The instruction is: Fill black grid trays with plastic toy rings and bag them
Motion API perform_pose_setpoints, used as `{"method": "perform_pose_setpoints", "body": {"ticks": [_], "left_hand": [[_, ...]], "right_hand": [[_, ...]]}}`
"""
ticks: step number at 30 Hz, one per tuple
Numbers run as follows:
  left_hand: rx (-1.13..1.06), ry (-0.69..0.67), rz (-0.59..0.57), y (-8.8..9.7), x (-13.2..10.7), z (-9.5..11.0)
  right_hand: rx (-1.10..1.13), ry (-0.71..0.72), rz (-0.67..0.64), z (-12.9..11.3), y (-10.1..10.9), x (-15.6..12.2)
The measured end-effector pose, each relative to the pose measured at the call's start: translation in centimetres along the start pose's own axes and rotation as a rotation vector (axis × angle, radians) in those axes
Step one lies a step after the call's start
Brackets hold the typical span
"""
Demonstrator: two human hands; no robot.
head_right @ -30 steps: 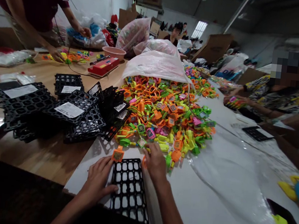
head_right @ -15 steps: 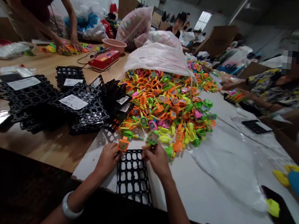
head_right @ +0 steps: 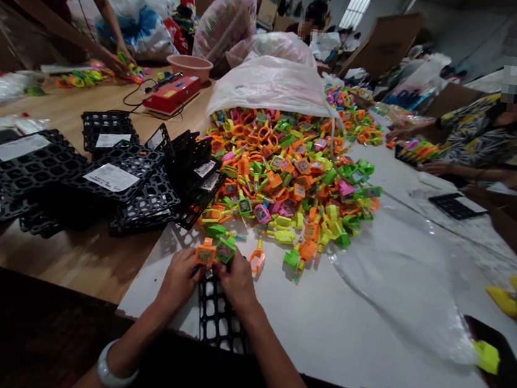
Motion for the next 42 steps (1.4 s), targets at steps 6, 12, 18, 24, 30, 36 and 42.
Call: {"method": "perform_pose_setpoints", "body": {"ticks": [6, 12, 18, 24, 30, 36, 42], "left_hand": [[-0.013, -0.019, 0.029, 0.0, 0.1, -0.2], [-0.029, -0.031, 0.028, 0.0, 0.2, -0.3], [-0.044, -0.039, 0.014, 0.0, 0.4, -0.4], [-0.042, -0.025, 0.009, -0.1, 0.4, -0.6], [-0.03, -0.024, 0.001, -0.1, 0.3, -0.3], [-0.023, -0.046, 0.005, -0.1, 0.3, -0.3], [-0.025, -0.05, 0.017, -0.3, 0.1, -0.3]], "right_hand": [[-0.031, 0.139, -0.079, -1.7, -0.4, -0.1], [0.098, 0.091, -0.169, -1.1, -1.0, 0.2], [-0.108, 0.279, -0.087, -1.7, 4.2, 3.1], [-0.495, 0.357, -0.092, 0.3, 9.2, 5.4], [0.014, -0.026, -0.007, 1.7, 5.5, 2.1], [0.344, -0.252, -0.061, 1.8, 0.7, 0.5], [0.242, -0.198, -0.058, 2.4, 1.6, 0.8]]}}
Point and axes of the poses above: each hand's wrist, its own x-axis towards the middle knuckle, its own y-axis out of the back of the hand, z = x × y, the point moved 6 cm from there along x, towards the middle knuckle, and after that the axes turned 12 degrees about z, right-handed, at the moved point
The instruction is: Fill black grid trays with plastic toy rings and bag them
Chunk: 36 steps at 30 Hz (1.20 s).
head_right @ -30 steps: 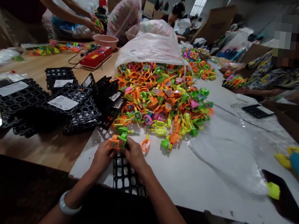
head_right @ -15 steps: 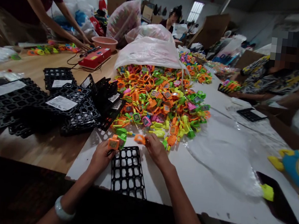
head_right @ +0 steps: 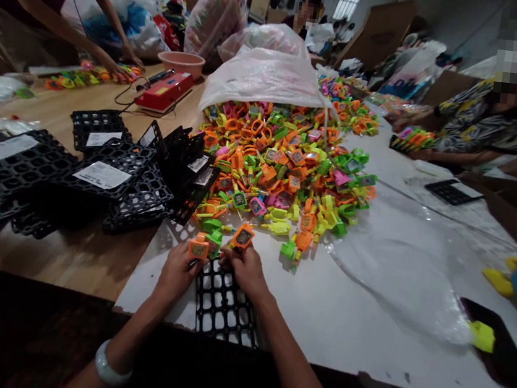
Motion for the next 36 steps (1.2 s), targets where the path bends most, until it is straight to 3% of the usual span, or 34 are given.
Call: {"method": "perform_pose_setpoints", "body": {"ticks": [7, 13, 16, 20, 23, 25, 28, 31, 36], "left_hand": [[-0.011, -0.004, 0.002, 0.1, 0.0, 0.0], [-0.005, -0.011, 0.028, 0.0, 0.2, 0.1], [-0.005, -0.012, 0.024, -0.1, 0.2, 0.0], [-0.01, -0.011, 0.029, 0.1, 0.2, -0.1], [-0.018, -0.012, 0.033, 0.2, 0.2, -0.2], [-0.025, -0.01, 0.026, 0.1, 0.2, -0.2], [-0.038, -0.003, 0.016, 0.0, 0.1, -0.3], [-0.052, -0.004, 0.015, 0.1, 0.2, -0.2], [-0.052, -0.008, 0.013, 0.2, 0.3, -0.2]], "right_hand": [[-0.414, 0.299, 0.103, -1.7, -0.3, -1.5], [-0.244, 0.271, -0.226, -2.6, 0.3, 0.4], [-0.369, 0.409, -0.117, -3.5, 1.2, 2.5], [-0.672, 0.537, 0.031, -3.9, 0.8, 3.4], [-0.672, 0.499, 0.131, -3.5, 1.7, 2.9], [-0.572, 0.396, 0.198, -3.0, 3.2, 2.3], [-0.325, 0.189, 0.191, -2.1, 4.8, 1.7], [-0.099, 0.074, 0.153, -2.0, 4.7, 1.2], [0.002, -0.007, 0.066, -0.8, 2.9, 0.1]]}}
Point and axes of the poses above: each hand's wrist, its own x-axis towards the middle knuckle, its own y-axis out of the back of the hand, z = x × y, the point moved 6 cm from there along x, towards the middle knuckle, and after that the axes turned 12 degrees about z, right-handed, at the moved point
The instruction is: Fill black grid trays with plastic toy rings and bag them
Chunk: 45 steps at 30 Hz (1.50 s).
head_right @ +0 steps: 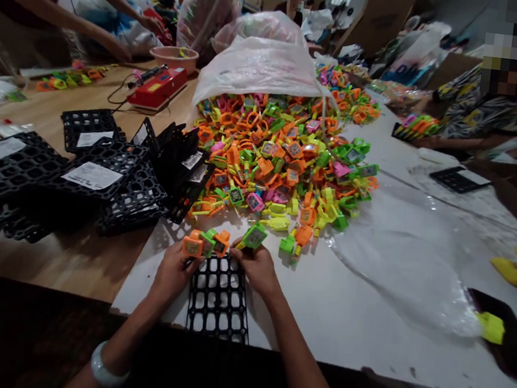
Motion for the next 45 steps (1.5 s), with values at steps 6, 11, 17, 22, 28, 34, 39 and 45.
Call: {"method": "perform_pose_setpoints", "body": {"ticks": [6, 11, 17, 22, 28, 34, 39, 45], "left_hand": [[0.021, 0.014, -0.001, -0.2, -0.3, -0.4], [0.016, -0.005, 0.023, -0.1, -0.3, -0.3], [-0.006, -0.062, 0.081, 0.1, -0.1, 0.0], [0.006, -0.171, 0.068, -1.0, -1.0, -2.0], [0.047, -0.259, 0.086, -2.2, -0.8, -3.4], [0.01, -0.097, 0.088, -0.2, 0.1, -0.5], [0.001, -0.019, 0.024, -0.5, -0.1, -0.9], [0.003, -0.033, 0.04, -0.3, -0.3, -0.9]], "right_hand": [[-0.239, 0.257, 0.171, 1.0, -0.3, -1.2], [-0.426, 0.485, 0.09, -1.0, -0.8, -1.8], [-0.54, 0.533, 0.048, -2.5, 1.4, 1.5], [-1.011, 0.614, 0.381, -0.9, 3.3, 3.3], [-0.752, 0.574, 0.438, 1.7, 6.5, 2.6], [-0.259, 0.163, 0.222, -0.1, 5.9, 1.1], [0.12, -0.053, 0.169, 0.3, 3.0, -0.2], [0.159, -0.047, 0.151, 1.4, 1.7, -0.2]]}}
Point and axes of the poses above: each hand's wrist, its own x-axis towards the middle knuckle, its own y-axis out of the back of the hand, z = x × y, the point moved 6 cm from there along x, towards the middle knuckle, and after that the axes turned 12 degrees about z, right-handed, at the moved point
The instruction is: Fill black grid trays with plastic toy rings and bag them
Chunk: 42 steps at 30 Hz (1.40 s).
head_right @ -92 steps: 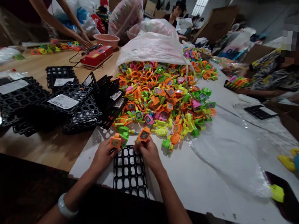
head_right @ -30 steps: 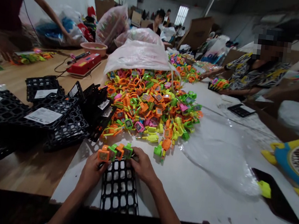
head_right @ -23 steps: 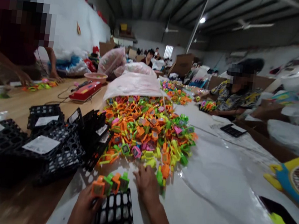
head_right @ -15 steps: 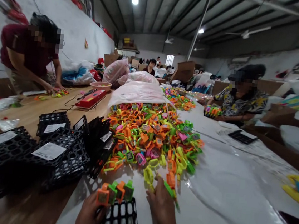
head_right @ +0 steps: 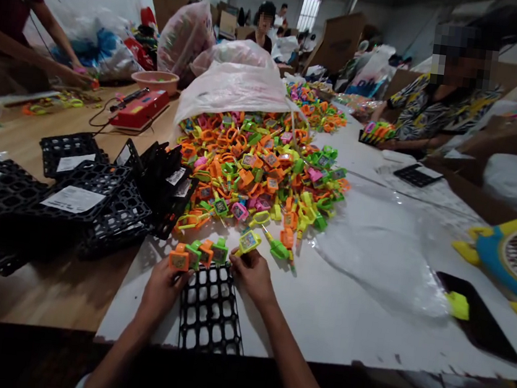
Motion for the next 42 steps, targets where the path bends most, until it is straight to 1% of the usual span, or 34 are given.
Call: {"method": "perform_pose_setpoints", "body": {"ticks": [2, 7, 11, 14, 16, 17, 18, 20, 21, 23, 25, 26, 28, 30, 32, 34, 35, 37, 38, 39, 40, 42], "left_hand": [[0.012, 0.004, -0.002, 0.0, 0.0, 0.1], [0.037, 0.024, -0.018, 0.1, -0.1, 0.1], [0.021, 0.011, -0.01, 0.1, 0.0, 0.1], [0.008, 0.001, 0.001, 0.1, 0.2, 0.2], [0.006, 0.001, -0.001, 0.1, 0.2, 0.2], [0.007, 0.003, -0.005, 0.1, 0.2, 0.1], [0.009, 0.005, -0.012, 0.1, 0.2, 0.1], [0.011, 0.008, -0.023, 0.0, 0.1, 0.1], [0.011, 0.008, -0.026, 0.1, 0.1, 0.2], [0.009, 0.006, -0.023, 0.2, 0.2, 0.3], [0.01, 0.007, -0.006, 0.3, 0.3, 0.3], [0.013, 0.011, 0.007, 0.3, 0.3, 0.3], [0.025, 0.025, 0.032, 0.3, 0.4, 0.3], [0.042, 0.04, 0.044, 0.2, 0.4, 0.2], [0.059, 0.054, 0.041, 0.1, 0.3, 0.2], [0.074, 0.065, 0.027, 0.0, 0.3, 0.3], [0.081, 0.07, 0.021, 0.0, 0.3, 0.3], [0.091, 0.076, 0.01, 0.0, 0.3, 0.5], [0.094, 0.077, 0.007, 0.0, 0.3, 0.6], [0.096, 0.078, 0.007, 0.1, 0.3, 0.7], [0.096, 0.076, 0.007, 0.1, 0.3, 0.7], [0.094, 0.07, 0.008, 0.1, 0.3, 0.8]], "right_hand": [[-0.068, 0.06, -0.002, 0.2, 0.1, 0.0], [-0.357, 0.26, -0.013, -0.1, 0.3, -0.2], [-0.46, 0.401, -0.119, -0.9, -0.4, -0.3], [-0.455, 0.431, -0.21, -1.7, -0.6, -0.3], [-0.472, 0.486, -0.278, -2.9, -0.3, -0.1], [-0.498, 0.542, -0.291, -3.8, 0.1, 0.2], [-0.542, 0.612, -0.28, -4.8, 0.7, 0.7], [-0.694, 0.756, -0.2, -6.8, 2.2, 2.3], [-0.807, 0.806, -0.162, -7.5, 2.8, 3.2], [-1.033, 0.847, -0.139, -8.1, 3.8, 5.1], [-1.163, 0.826, -0.178, -7.7, 4.3, 6.4], [-1.176, 0.798, -0.201, -7.3, 4.5, 6.7], [-1.119, 0.733, -0.226, -6.4, 4.8, 6.8], [-0.99, 0.68, -0.208, -5.6, 5.1, 6.0], [-0.805, 0.611, -0.113, -5.2, 5.5, 4.7], [-0.579, 0.468, -0.006, -4.7, 5.5, 3.0], [-0.471, 0.379, 0.015, -4.3, 5.2, 2.0], [-0.33, 0.237, -0.028, -3.4, 3.7, 0.0], [-0.311, 0.202, -0.065, -3.0, 2.8, -0.8], [-0.326, 0.187, -0.071, -2.7, 2.3, -1.3], [-0.366, 0.188, -0.04, -2.5, 2.3, -1.4], [-0.51, 0.216, 0.075, -2.4, 3.2, -0.9]]}}
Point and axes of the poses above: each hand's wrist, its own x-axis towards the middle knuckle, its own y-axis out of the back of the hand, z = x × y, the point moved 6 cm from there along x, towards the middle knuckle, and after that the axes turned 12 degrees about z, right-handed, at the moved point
